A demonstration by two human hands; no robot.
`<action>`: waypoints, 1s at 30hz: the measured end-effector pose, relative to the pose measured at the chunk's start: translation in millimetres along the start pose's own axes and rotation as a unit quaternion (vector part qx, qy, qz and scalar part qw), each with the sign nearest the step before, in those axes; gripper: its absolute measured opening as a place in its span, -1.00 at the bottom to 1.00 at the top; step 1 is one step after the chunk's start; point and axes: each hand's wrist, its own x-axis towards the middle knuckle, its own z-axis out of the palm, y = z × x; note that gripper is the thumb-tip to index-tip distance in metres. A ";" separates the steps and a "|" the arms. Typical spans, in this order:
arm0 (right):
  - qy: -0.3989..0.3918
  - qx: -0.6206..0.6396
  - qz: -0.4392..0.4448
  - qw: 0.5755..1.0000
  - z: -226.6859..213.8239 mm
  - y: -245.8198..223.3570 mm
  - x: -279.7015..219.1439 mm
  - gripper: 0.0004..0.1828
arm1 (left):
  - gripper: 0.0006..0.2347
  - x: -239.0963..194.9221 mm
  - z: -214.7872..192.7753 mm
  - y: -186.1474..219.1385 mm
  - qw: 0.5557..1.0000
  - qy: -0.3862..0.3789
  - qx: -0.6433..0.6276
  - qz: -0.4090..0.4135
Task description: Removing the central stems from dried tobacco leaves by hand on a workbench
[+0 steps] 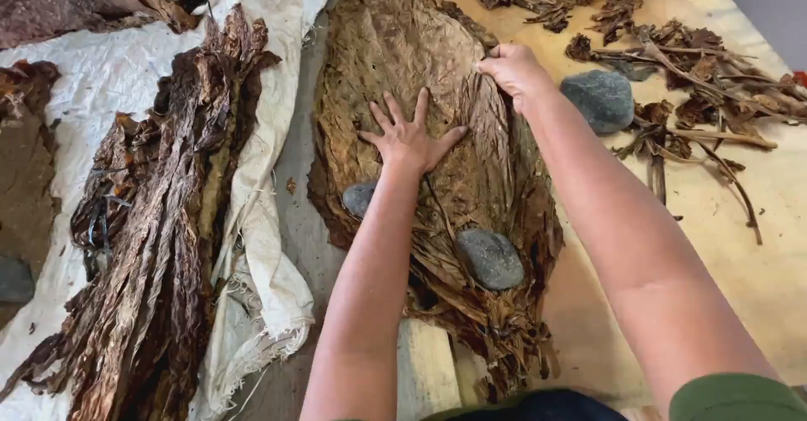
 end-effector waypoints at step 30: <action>0.002 0.017 0.046 0.999 6.9 7.3 -5.9 -0.58 | -0.17 3.1 4.0 -1.8 1.000 0.000 -0.006 0.003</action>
